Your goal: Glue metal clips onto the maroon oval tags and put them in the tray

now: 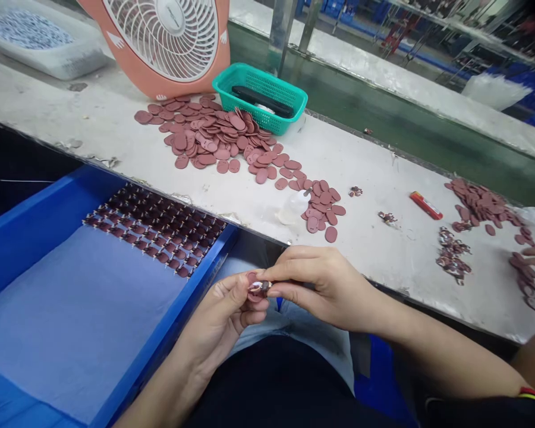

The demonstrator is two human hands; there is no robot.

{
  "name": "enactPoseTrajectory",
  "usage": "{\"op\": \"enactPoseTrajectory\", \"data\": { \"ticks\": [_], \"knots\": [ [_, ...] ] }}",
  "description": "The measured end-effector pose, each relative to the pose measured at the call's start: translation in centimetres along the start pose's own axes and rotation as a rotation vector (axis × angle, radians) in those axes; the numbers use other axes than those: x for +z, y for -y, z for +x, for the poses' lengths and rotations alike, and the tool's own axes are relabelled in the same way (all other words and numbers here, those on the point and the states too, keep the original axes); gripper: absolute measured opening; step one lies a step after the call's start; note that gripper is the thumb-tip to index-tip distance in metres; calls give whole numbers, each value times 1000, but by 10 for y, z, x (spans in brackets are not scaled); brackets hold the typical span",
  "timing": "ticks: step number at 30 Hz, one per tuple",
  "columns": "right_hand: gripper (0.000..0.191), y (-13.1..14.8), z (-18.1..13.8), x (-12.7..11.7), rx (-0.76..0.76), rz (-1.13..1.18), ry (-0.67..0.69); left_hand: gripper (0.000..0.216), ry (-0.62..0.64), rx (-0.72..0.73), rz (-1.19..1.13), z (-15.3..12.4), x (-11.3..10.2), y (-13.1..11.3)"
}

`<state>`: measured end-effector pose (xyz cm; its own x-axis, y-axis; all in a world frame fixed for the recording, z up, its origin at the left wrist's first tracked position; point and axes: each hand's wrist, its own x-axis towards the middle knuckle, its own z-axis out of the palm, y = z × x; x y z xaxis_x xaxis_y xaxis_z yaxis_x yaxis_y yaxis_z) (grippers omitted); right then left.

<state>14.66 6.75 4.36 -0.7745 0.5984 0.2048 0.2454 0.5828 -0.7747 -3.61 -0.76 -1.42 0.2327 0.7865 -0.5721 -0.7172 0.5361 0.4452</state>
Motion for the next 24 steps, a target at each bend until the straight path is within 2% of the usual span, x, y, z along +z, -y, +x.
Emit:
{"op": "enactPoseTrajectory", "data": {
  "ticks": [6,10,12,14,17,20,24],
  "knots": [
    [15,-3,9,7,3,53,-35,31,-22,11,-8,2,-3,-2],
    [16,-7,15,13,-76,16,-174,58,-21,38,13,6,-10,-10],
    [14,-11,19,23,-123,-124,-310,56,-127,183,28,6,-13,-12],
    [13,-16,22,38,-178,-314,-425,44,-277,397,57,6,-16,-11],
    [18,-23,31,65,-271,-517,-481,35,-379,609,125,5,-17,-9],
    [20,-28,43,88,-307,-531,-487,32,-418,664,159,7,-20,-12],
    [16,-24,61,108,-275,-448,-454,32,-527,678,162,6,-37,-24]
  ]
}}
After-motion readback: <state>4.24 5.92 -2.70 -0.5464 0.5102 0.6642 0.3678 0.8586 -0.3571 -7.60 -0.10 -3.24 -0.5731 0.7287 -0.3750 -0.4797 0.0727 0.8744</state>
